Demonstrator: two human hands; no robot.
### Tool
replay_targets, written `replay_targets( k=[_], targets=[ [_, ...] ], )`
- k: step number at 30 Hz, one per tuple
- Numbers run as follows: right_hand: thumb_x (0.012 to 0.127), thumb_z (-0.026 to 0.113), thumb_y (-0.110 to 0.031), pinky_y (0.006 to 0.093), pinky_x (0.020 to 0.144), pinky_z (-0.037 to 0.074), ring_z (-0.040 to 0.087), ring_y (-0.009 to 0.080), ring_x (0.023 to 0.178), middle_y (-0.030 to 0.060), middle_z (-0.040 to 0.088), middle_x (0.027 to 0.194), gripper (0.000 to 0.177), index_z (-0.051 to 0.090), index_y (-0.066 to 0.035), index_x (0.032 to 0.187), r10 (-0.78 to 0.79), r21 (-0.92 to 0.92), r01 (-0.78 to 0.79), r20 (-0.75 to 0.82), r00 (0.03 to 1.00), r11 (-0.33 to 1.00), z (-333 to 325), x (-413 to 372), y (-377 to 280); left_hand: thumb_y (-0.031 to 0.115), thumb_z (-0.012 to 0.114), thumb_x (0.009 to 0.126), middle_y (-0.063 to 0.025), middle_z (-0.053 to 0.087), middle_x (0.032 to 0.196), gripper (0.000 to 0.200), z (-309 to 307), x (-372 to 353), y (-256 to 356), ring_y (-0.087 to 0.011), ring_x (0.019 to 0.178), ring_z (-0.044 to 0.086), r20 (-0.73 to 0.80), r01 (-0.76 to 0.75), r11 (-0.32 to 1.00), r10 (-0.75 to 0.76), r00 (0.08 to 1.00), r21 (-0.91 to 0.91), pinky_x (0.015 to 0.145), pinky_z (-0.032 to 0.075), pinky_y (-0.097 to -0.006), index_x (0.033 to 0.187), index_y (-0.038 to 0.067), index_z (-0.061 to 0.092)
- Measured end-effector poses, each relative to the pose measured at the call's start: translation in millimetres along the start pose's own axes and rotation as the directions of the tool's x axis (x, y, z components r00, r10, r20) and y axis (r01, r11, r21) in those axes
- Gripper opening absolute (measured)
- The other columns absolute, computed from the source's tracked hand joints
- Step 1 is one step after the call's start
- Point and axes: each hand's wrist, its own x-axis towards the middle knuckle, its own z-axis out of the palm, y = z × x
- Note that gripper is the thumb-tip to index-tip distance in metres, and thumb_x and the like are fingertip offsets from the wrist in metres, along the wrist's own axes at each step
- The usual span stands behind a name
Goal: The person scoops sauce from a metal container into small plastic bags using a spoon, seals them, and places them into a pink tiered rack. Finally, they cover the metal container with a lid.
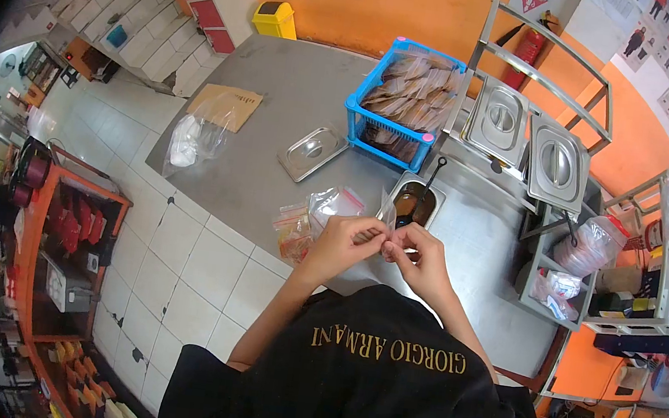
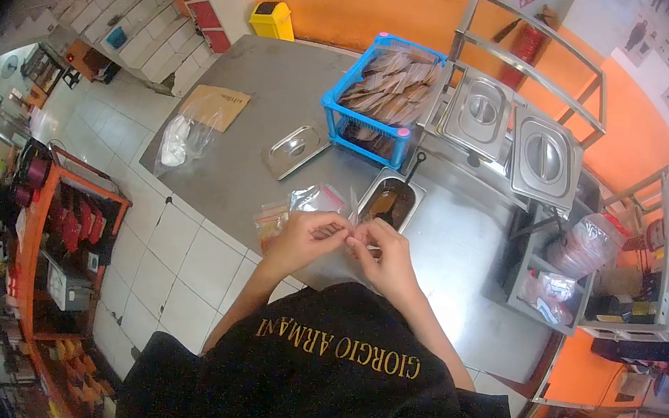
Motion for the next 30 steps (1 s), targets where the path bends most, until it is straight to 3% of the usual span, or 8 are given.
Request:
replay_targets(
  k=[3, 10, 16, 18, 22, 25, 28, 30],
  targets=[
    [0.083, 0.055, -0.007, 0.0363, 0.057, 0.048, 0.059, 0.0301, 0.067, 0.0163, 0.055, 0.075, 0.010, 0.055, 0.002, 0.080, -0.079, -0.288, 0.094, 0.061, 0.995, 0.953, -1.8, 0.5, 7.2, 0.007, 0.062, 0.079, -0.0073, 0.062, 0.077, 0.013, -3.7, 1.2, 11.4, -0.0109, 0.071, 0.061, 0.094, -0.079, 0.978, 0.062, 0.994, 0.192, 0.067, 0.048, -0.0245, 0.086, -0.003, 0.059],
    [0.080, 0.054, -0.010, 0.0419, 0.058, 0.047, 0.057, 0.0349, 0.067, 0.0158, 0.056, 0.076, 0.010, 0.056, -0.001, 0.078, -0.178, -0.507, 0.180, 0.054, 0.983, 0.843, -1.1, -1.1, -8.8, 0.007, 0.057, 0.079, -0.0129, 0.053, 0.069, 0.011, 4.9, 4.2, 4.3, -0.0223, 0.063, 0.057, 0.162, -0.199, 0.941, 0.159, 0.974, 0.274, 0.056, 0.041, -0.0321, 0.076, -0.002, 0.053],
    [0.076, 0.059, -0.007, 0.0340, 0.051, 0.044, 0.055, 0.0279, 0.055, 0.0122, 0.053, 0.067, 0.010, 0.055, 0.001, 0.072, -0.251, -0.575, 0.134, -0.129, 0.959, 0.807, 4.0, -0.5, -4.8, 0.009, 0.052, 0.080, -0.0166, 0.051, 0.067, 0.013, 19.3, 3.6, 0.9, -0.0329, 0.061, 0.053, -0.099, -0.203, 0.914, 0.252, 0.963, 0.352, 0.056, 0.040, -0.0363, 0.075, -0.003, 0.050],
    [0.074, 0.060, -0.005, 0.0330, 0.050, 0.044, 0.056, 0.0240, 0.054, 0.0117, 0.052, 0.064, 0.010, 0.054, 0.001, 0.068, -0.216, -0.575, 0.045, -0.233, 0.948, 0.817, -2.6, 1.4, -1.9, 0.009, 0.052, 0.079, -0.0174, 0.051, 0.066, 0.013, 17.7, 3.0, 6.1, -0.0337, 0.061, 0.052, -0.244, -0.039, 0.874, 0.177, 0.953, 0.484, 0.056, 0.040, -0.0360, 0.073, -0.002, 0.050],
    [0.071, 0.061, -0.003, 0.0355, 0.054, 0.048, 0.056, 0.0288, 0.056, 0.0115, 0.054, 0.068, 0.011, 0.050, -0.002, 0.072, -0.170, -0.561, -0.008, -0.265, 0.949, 0.828, -9.5, 3.3, -5.3, 0.011, 0.058, 0.077, -0.0154, 0.053, 0.068, 0.016, 25.0, -5.9, 11.3, -0.0318, 0.065, 0.056, -0.197, -0.011, 0.870, 0.124, 0.973, 0.493, 0.055, 0.042, -0.0384, 0.069, 0.000, 0.050],
    [0.072, 0.060, 0.003, 0.0316, 0.056, 0.052, 0.060, 0.0244, 0.060, 0.0104, 0.057, 0.073, 0.017, 0.045, -0.001, 0.078, -0.124, -0.337, -0.004, -0.356, 0.926, 0.941, -13.3, 6.3, -7.1, 0.011, 0.063, 0.077, -0.0086, 0.057, 0.072, 0.014, 32.0, -4.9, -6.9, -0.0213, 0.066, 0.058, -0.184, -0.094, 0.919, 0.175, 0.967, 0.383, 0.058, 0.043, -0.0320, 0.086, 0.004, 0.054],
    [0.076, 0.060, 0.006, 0.0269, 0.059, 0.054, 0.064, 0.0151, 0.073, 0.0097, 0.060, 0.088, 0.016, 0.046, -0.001, 0.082, 0.038, -0.095, -0.069, -0.303, 0.952, 0.993, -19.7, 3.0, -14.3, 0.010, 0.066, 0.079, -0.0047, 0.060, 0.079, 0.040, 35.8, 2.1, -25.3, -0.0157, 0.075, 0.059, -0.516, -0.081, 0.994, 0.107, 0.850, 0.072, 0.066, 0.046, -0.0282, 0.113, 0.006, 0.047],
    [0.075, 0.062, 0.005, 0.0254, 0.058, 0.054, 0.063, 0.0144, 0.073, 0.0093, 0.058, 0.091, 0.016, 0.051, 0.000, 0.086, 0.033, -0.064, -0.054, -0.288, 0.957, 0.996, -21.7, -0.1, -11.4, 0.013, 0.064, 0.083, -0.0049, 0.062, 0.090, 0.058, 24.5, 1.4, -30.0, -0.0149, 0.084, 0.058, -0.202, 0.132, 0.805, -0.298, 0.933, -0.578, 0.075, 0.046, -0.0269, 0.130, 0.009, 0.030]
  ],
)
